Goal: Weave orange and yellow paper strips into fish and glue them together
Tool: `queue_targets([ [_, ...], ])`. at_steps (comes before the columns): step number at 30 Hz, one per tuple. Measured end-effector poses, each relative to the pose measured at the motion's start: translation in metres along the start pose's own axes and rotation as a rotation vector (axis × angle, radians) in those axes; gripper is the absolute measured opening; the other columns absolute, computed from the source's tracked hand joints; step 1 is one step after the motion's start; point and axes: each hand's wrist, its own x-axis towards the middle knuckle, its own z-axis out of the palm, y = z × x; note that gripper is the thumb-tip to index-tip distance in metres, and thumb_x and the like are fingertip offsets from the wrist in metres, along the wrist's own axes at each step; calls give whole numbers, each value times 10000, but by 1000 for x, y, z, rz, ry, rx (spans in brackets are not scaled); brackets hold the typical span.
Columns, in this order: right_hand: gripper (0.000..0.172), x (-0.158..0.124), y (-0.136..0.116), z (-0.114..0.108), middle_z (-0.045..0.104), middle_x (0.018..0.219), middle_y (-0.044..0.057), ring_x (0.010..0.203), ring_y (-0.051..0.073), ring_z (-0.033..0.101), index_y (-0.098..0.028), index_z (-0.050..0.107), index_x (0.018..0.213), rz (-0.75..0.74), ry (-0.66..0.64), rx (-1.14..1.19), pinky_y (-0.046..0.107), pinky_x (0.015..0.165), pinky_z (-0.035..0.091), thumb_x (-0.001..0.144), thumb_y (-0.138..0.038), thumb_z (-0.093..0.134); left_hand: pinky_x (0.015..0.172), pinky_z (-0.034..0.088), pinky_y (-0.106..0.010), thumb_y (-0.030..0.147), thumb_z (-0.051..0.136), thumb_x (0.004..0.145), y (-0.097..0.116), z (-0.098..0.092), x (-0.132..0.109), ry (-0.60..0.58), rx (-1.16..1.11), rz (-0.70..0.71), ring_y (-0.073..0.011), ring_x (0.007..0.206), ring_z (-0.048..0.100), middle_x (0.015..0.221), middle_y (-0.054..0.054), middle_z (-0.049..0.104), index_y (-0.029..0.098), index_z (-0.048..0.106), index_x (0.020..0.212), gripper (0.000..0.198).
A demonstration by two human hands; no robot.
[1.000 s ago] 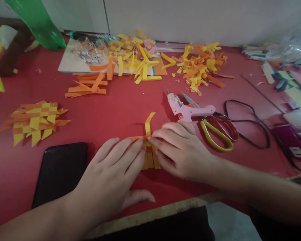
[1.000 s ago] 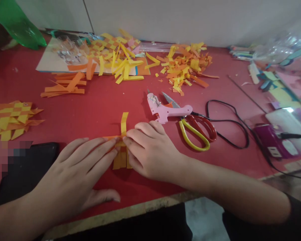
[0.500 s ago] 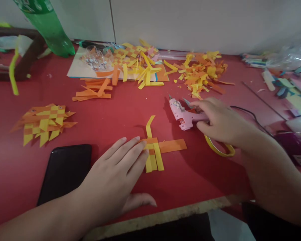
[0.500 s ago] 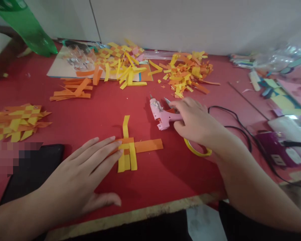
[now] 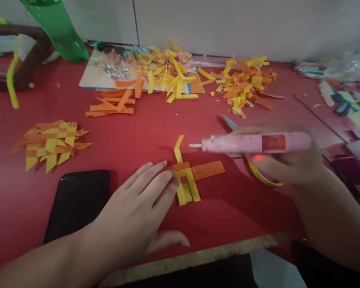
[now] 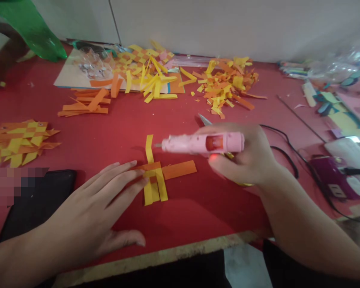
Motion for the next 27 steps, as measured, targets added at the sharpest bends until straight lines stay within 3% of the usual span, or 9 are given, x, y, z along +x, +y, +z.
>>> queue_targets([
  [2, 229, 1, -3, -3, 739, 816, 53, 666, 181, 680, -237, 679, 958, -132, -120, 180, 313, 591, 530, 759, -160, 594, 1009, 510, -561, 740, 492, 859, 0, 0, 1, -12, -2, 3, -397, 1177, 620, 1229, -205, 698, 22, 662, 1225, 823],
  [5, 214, 3, -6, -1, 714, 785, 46, 653, 175, 645, -239, 651, 925, -185, -182, 210, 329, 596, 506, 762, -120, 581, 1000, 509, -577, 741, 502, 852, 0, 0, 1, -23, -5, 7, -402, 1147, 632, 1239, -206, 688, 24, 651, 1243, 831],
  [16, 139, 4, -21, 14, 621, 729, 37, 649, 162, 581, -209, 567, 747, -144, -131, 57, 312, 584, 458, 713, -77, 538, 991, 515, -558, 695, 504, 882, -2, -1, 4, -1, -5, 37, -391, 1117, 630, 1188, -230, 687, 3, 661, 1218, 786],
  [27, 187, 3, -23, 16, 589, 707, 5, 589, 169, 549, -254, 540, 738, -66, -124, -12, 326, 544, 428, 692, -75, 512, 1016, 501, -551, 710, 481, 884, -1, 0, 1, -6, 10, 27, -378, 1138, 621, 1208, -220, 682, 43, 674, 1210, 767],
])
